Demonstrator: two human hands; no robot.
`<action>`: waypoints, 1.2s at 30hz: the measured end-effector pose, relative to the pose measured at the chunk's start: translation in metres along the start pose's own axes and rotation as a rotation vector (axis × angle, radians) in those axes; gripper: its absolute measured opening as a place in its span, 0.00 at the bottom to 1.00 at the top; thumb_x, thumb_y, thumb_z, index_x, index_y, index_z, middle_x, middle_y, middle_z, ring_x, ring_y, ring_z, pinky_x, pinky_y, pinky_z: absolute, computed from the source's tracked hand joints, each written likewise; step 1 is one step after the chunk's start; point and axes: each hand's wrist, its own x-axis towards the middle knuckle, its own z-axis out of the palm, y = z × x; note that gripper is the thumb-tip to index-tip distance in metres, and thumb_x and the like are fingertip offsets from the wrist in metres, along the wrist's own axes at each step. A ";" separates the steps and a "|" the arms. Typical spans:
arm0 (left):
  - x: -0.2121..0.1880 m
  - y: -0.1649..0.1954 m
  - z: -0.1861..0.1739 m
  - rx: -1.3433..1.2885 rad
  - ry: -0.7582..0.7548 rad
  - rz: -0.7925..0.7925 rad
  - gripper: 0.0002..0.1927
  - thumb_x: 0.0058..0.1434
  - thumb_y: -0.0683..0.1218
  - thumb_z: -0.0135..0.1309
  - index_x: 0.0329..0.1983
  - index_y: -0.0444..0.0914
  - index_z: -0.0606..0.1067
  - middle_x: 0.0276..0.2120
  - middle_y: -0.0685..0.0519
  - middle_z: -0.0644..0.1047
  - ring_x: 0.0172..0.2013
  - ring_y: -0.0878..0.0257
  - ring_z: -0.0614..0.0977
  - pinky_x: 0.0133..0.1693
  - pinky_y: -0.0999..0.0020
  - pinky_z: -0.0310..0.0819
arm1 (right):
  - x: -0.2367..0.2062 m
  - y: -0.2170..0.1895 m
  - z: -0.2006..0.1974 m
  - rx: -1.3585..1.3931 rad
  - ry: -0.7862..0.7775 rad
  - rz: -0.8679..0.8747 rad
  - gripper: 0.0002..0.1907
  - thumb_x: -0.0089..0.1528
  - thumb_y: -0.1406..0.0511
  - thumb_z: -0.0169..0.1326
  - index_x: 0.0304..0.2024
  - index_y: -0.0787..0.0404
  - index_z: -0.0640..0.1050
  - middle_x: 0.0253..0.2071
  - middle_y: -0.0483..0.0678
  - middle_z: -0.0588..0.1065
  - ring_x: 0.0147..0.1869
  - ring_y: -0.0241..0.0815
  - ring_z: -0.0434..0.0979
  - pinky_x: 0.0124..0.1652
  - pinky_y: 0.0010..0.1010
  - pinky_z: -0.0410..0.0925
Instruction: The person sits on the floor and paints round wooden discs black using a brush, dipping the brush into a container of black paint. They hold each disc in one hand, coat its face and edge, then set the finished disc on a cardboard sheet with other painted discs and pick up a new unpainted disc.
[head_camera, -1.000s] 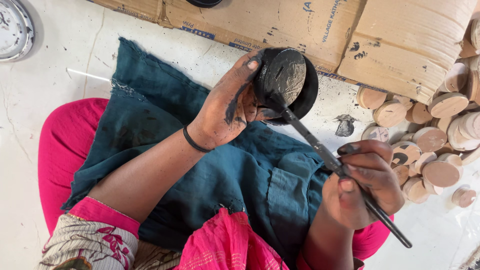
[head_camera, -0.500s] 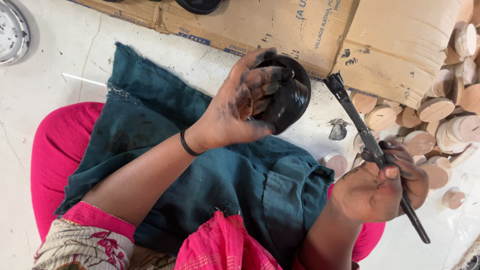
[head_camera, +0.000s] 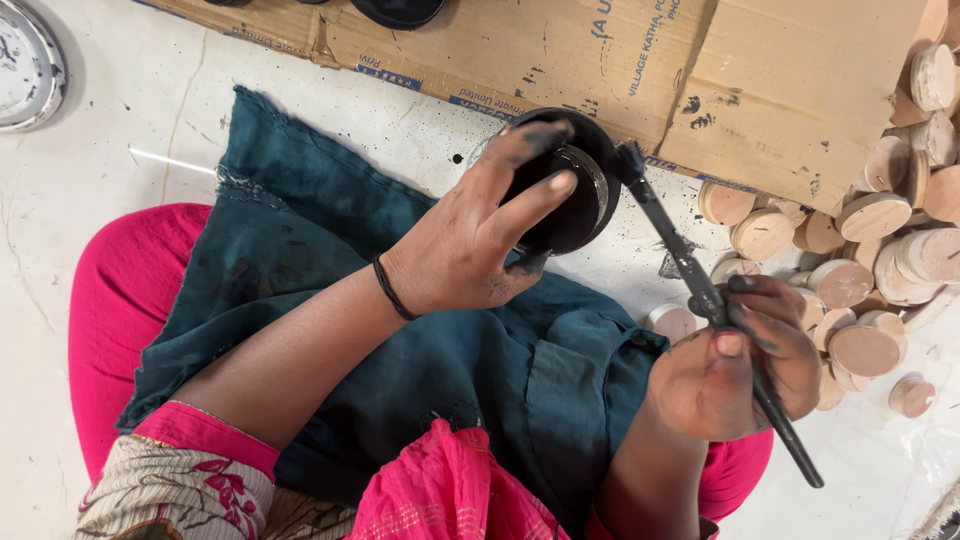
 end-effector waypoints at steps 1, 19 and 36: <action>-0.001 -0.001 0.001 0.000 0.019 0.017 0.47 0.55 0.38 0.70 0.72 0.47 0.56 0.72 0.35 0.54 0.73 0.35 0.60 0.72 0.45 0.62 | 0.001 0.000 0.000 -0.016 -0.001 -0.008 0.09 0.62 0.65 0.55 0.39 0.66 0.75 0.31 0.56 0.72 0.40 0.47 0.73 0.52 0.37 0.66; 0.000 0.002 0.009 0.216 -0.049 -0.028 0.55 0.52 0.44 0.73 0.76 0.54 0.51 0.76 0.32 0.49 0.76 0.35 0.58 0.69 0.38 0.61 | 0.000 -0.009 0.003 -0.182 -0.320 -0.056 0.15 0.62 0.61 0.60 0.30 0.66 0.74 0.27 0.55 0.75 0.40 0.52 0.75 0.46 0.37 0.70; 0.001 0.001 0.010 0.235 -0.060 -0.011 0.53 0.52 0.43 0.71 0.76 0.54 0.54 0.76 0.32 0.49 0.75 0.39 0.62 0.66 0.41 0.64 | -0.001 0.009 0.001 -0.122 -0.037 0.047 0.11 0.65 0.65 0.62 0.38 0.67 0.76 0.35 0.53 0.76 0.44 0.46 0.76 0.53 0.38 0.67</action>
